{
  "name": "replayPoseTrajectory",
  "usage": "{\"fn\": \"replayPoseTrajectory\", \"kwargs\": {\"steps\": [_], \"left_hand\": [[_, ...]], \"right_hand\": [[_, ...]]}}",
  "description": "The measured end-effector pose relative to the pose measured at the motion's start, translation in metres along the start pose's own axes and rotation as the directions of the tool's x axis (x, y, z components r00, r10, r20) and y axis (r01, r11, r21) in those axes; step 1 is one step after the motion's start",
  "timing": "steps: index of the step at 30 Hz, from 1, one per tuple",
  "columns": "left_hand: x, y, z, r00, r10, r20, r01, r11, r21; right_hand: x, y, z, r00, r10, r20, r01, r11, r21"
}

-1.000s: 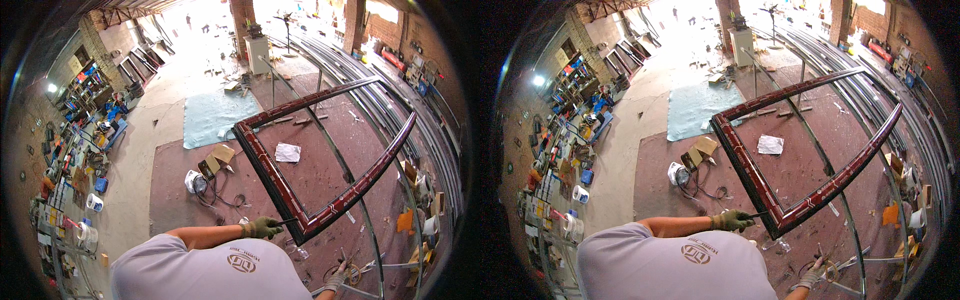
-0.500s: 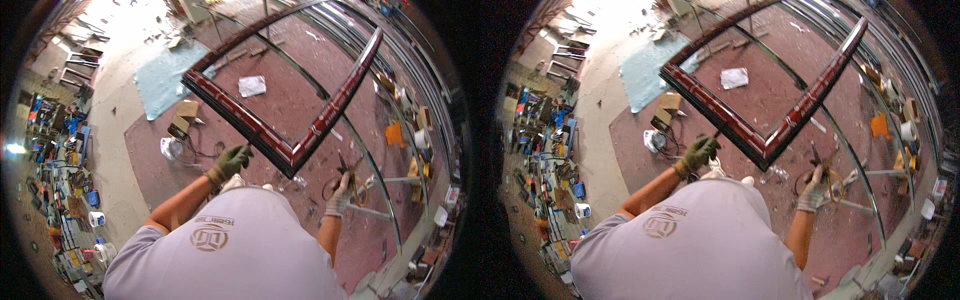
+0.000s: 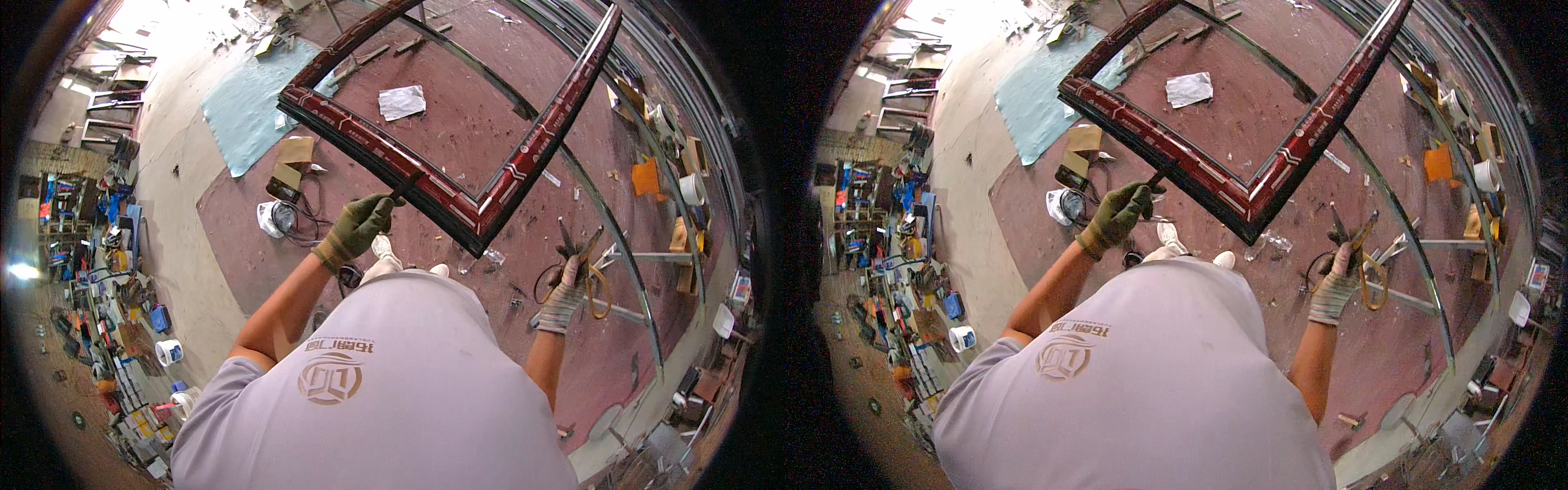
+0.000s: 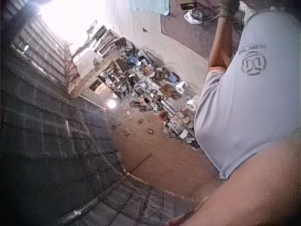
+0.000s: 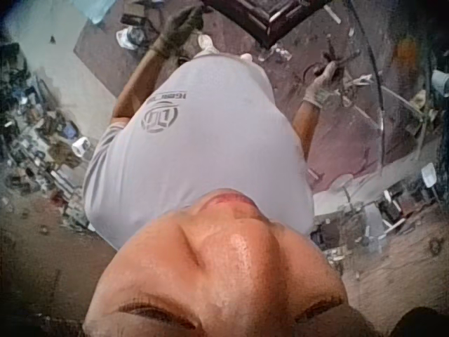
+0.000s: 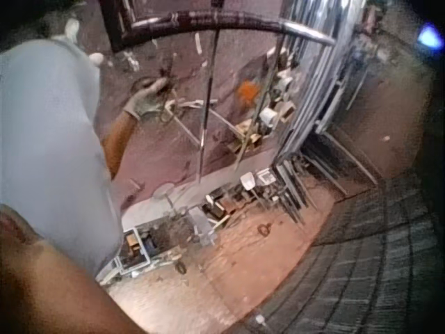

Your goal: The person uses shears to trim excess material from the edges of a red window frame. They repeatedly reposition the frame and cut along its perimeter, then briefly handle a small plastic bag before resuming trimming.

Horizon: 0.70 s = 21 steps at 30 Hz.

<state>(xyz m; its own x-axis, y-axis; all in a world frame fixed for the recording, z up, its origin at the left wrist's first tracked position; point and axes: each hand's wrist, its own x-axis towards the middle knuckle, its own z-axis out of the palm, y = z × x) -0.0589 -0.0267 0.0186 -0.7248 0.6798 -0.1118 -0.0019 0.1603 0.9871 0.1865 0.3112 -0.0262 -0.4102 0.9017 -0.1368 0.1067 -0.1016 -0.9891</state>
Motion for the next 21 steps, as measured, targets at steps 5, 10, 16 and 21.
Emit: {"fn": "replayPoseTrajectory", "kwargs": {"steps": [5,10,16,21], "left_hand": [[0.013,-0.01,0.0,0.989,0.147,-0.011,-0.134,0.93,0.342],[0.031,-0.018,0.009,0.945,0.309,0.112,-0.321,0.794,0.516],[0.055,-0.041,0.03,0.923,0.223,0.315,-0.366,0.762,0.534],[0.078,-0.064,0.056,0.903,0.204,0.379,-0.403,0.709,0.578]], "right_hand": [[-0.008,-0.002,0.0,0.999,-0.024,-0.021,0.026,0.997,0.07],[-0.013,0.001,-0.013,0.995,0.061,-0.081,-0.074,0.984,-0.162],[-0.021,0.012,-0.025,0.999,0.031,-0.028,-0.031,1.0,0.005],[-0.031,0.006,-0.031,0.998,0.064,-0.011,-0.064,0.998,-0.006]]}}
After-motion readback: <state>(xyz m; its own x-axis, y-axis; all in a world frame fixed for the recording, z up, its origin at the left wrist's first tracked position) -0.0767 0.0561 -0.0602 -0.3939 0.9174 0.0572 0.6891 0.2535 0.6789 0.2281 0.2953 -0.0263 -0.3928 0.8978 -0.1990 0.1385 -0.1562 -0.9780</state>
